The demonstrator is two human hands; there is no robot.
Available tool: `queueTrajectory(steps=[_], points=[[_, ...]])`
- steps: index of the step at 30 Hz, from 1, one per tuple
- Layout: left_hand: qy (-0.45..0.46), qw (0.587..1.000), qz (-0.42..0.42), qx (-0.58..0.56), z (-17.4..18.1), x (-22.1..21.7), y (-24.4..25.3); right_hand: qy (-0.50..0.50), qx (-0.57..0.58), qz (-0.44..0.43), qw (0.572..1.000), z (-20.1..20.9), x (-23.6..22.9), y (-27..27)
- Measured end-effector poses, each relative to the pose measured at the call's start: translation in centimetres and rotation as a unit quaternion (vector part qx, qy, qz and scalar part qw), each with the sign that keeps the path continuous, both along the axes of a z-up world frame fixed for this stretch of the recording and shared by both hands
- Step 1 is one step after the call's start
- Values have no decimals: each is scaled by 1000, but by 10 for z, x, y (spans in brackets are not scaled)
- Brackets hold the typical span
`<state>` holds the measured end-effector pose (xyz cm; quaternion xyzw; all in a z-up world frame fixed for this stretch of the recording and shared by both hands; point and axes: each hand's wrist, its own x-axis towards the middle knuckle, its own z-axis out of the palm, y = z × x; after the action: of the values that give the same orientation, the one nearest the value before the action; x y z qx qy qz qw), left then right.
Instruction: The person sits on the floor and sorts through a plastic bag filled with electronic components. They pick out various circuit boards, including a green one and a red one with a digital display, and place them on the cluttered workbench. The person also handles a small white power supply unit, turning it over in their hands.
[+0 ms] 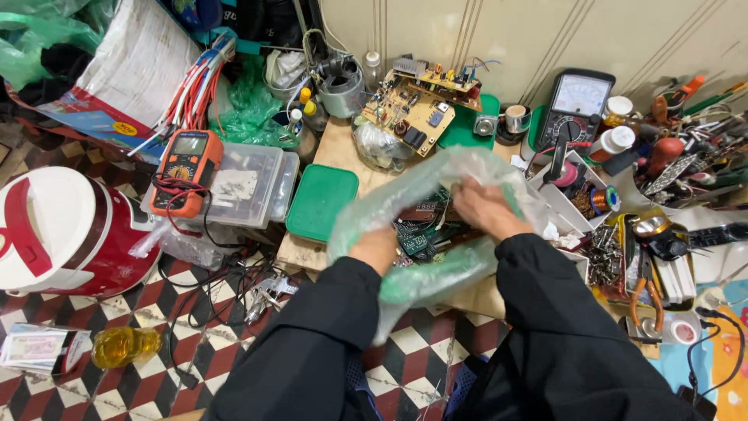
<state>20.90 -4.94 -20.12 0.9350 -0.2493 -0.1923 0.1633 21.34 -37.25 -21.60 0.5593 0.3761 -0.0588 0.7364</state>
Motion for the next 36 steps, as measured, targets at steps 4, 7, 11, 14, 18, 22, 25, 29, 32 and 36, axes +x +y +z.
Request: queueTrajectory(steps=[4, 7, 11, 14, 18, 22, 25, 29, 32, 36], points=[[-2, 995, 30, 97, 81, 8, 29, -26, 523, -78, 848, -54, 13, -20], [20, 992, 23, 121, 130, -9, 35, -35, 713, -149, 684, -36, 1, -13], [64, 991, 32, 112, 214, -22, 35, -28, 735, -308, 604, 16, -30, 23], [24, 995, 20, 95, 158, 10, 55, -24, 739, -419, 527, 64, -40, 61], [40, 997, 16, 69, 150, 7, 45, -14, 732, -520, 440, 136, -49, 87], [97, 993, 35, 60, 115, 18, 42, 6, 692, -656, 300, 207, -63, 105], [111, 990, 47, 69, 105, 38, 41, 15, 670, -702, 242, 212, -63, 104], [93, 990, 35, 96, 111, 39, 40, 26, 681, -703, 204, 183, -62, 87], [172, 982, 62, 54, 173, 14, 30, 35, 671, -702, 237, 144, -23, 91], [80, 992, 19, 95, 148, 13, 25, 12, 688, -715, 124, 205, -59, 97]])
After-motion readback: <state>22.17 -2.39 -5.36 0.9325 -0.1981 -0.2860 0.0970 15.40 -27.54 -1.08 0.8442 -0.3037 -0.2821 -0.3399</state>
